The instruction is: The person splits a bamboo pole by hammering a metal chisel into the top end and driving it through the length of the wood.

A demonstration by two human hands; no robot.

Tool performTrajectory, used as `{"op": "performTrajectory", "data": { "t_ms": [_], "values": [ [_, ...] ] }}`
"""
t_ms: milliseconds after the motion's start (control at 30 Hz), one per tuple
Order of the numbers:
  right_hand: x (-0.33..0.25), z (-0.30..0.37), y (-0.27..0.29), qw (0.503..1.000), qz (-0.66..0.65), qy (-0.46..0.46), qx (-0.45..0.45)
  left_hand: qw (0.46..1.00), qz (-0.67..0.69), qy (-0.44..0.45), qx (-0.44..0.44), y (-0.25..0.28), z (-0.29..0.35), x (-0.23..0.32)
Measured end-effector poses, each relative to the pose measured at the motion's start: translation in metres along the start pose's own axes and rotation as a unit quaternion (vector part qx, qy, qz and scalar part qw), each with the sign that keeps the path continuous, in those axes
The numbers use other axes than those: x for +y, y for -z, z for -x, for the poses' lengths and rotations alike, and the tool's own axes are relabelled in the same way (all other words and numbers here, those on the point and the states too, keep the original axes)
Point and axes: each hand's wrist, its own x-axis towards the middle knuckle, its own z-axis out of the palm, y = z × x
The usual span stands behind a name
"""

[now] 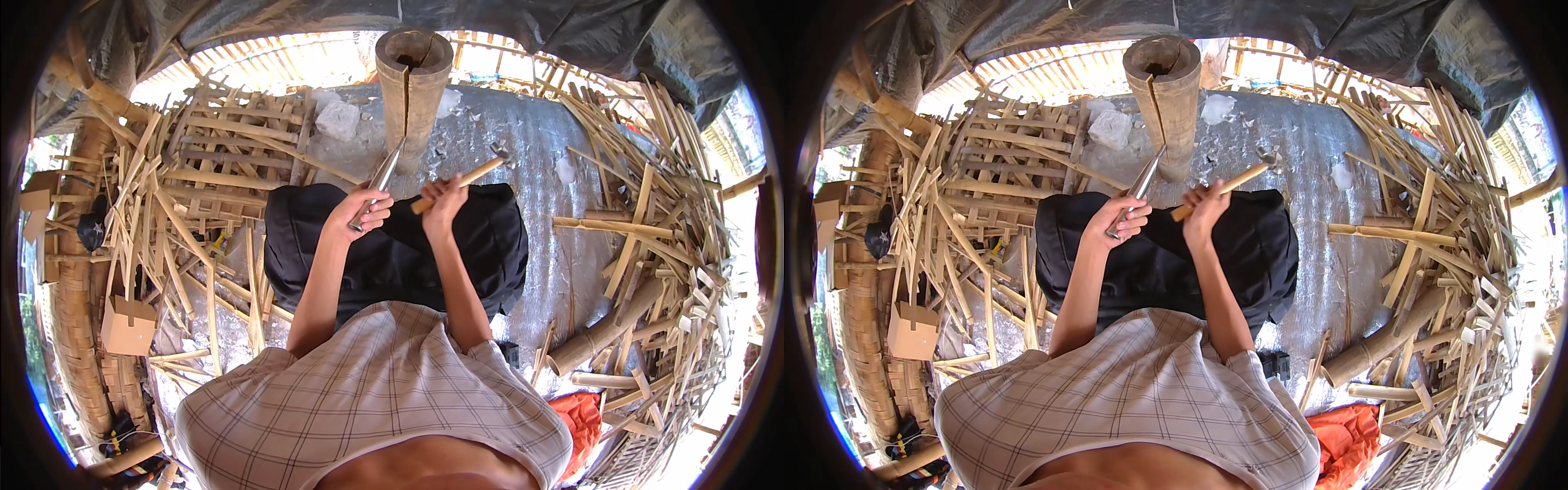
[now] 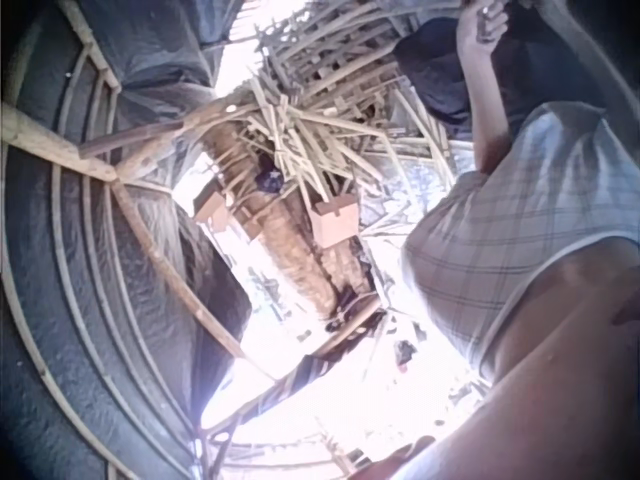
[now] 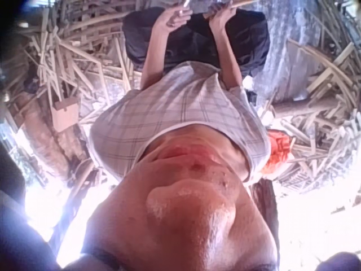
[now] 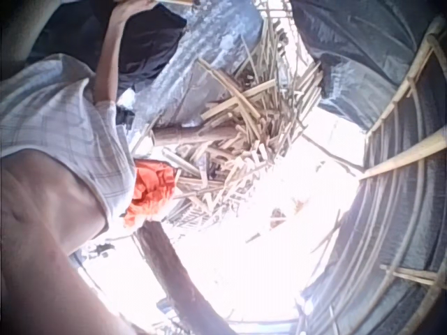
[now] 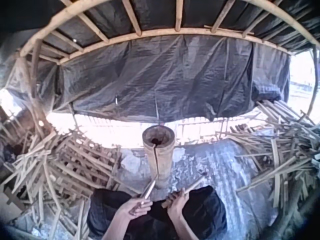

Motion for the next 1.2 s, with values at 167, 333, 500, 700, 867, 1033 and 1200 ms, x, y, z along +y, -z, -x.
{"op": "performTrajectory", "data": {
  "t_ms": [167,333,500,700,867,1033,1200],
  "values": [
    [-0.027,-0.002,0.018,0.966,0.087,-0.228,-0.088,1.0,0.02,-0.014,0.017,0.0,0.0,0.008],
    [-0.055,-0.041,0.019,0.999,-0.029,0.011,0.035,0.999,-0.002,-0.012,0.038,-0.004,0.003,0.019],
    [0.002,-0.005,-0.013,0.997,0.06,0.054,-0.016,0.998,-0.036,0.003,0.054,-0.016,-0.006,0.011],
    [-0.044,-0.015,0.005,0.997,0.003,-0.074,0.002,0.998,-0.023,-0.021,0.056,-0.026,-0.014,0.002],
    [-0.036,-0.014,-0.015,0.995,-0.014,0.076,0.068,0.997,-0.05,-0.016,0.064,-0.028,-0.019,0.003],
    [-0.018,0.021,-0.016,0.976,0.174,-0.126,-0.027,0.991,-0.098,-0.009,0.093,-0.034,-0.031,-0.013],
    [-0.038,-0.008,0.013,0.996,-0.032,-0.069,0.038,0.995,-0.076,0.004,0.062,-0.032,-0.032,-0.008]
  ]
}}
